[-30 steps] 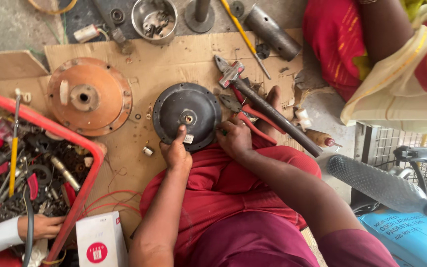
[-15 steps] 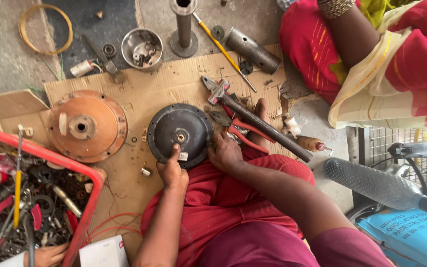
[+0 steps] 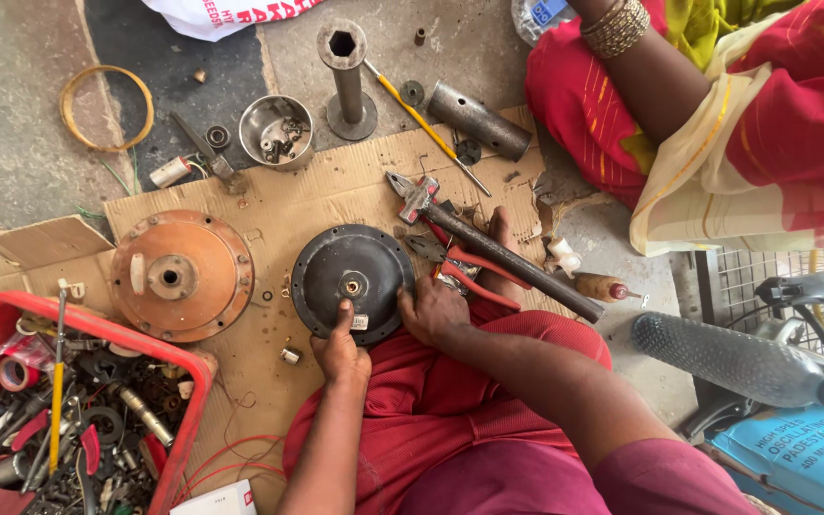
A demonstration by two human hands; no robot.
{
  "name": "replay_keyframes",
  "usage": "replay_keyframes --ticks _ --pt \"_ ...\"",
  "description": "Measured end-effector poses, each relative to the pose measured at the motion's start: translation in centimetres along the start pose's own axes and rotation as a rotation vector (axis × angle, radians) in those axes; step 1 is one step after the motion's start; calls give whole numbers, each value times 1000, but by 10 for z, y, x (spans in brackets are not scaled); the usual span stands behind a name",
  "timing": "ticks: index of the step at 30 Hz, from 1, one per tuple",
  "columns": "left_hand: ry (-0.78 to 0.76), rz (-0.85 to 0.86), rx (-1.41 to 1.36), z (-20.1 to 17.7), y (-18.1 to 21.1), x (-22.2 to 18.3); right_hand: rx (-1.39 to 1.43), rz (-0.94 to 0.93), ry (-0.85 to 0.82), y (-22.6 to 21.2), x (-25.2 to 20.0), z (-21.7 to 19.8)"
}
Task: The person sits on the floor and uses a hammer and a small wooden stick to tap and adjust a component on a black circular electrical device. They repeatedly strike the device and inspect the central part while surrounded by tools and parts.
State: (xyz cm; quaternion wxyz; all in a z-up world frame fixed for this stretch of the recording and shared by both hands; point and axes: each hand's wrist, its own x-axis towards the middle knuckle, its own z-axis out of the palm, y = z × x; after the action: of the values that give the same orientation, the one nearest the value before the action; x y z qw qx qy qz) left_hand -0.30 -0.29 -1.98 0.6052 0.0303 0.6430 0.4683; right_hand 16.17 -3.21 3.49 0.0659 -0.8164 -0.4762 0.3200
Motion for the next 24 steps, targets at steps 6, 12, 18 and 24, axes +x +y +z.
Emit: replay_keyframes --ticks 6,12,18,24 --pt "5 9 38 -4 -2 -2 -28 -7 -32 2 -2 3" --pt "-38 21 7 -8 -4 -2 -52 -116 85 1 0 4" --pt "20 -9 40 -2 -1 -2 -61 66 -129 -1 2 -3" --pt "12 34 63 -2 1 -10 -121 -14 -101 -3 0 8"
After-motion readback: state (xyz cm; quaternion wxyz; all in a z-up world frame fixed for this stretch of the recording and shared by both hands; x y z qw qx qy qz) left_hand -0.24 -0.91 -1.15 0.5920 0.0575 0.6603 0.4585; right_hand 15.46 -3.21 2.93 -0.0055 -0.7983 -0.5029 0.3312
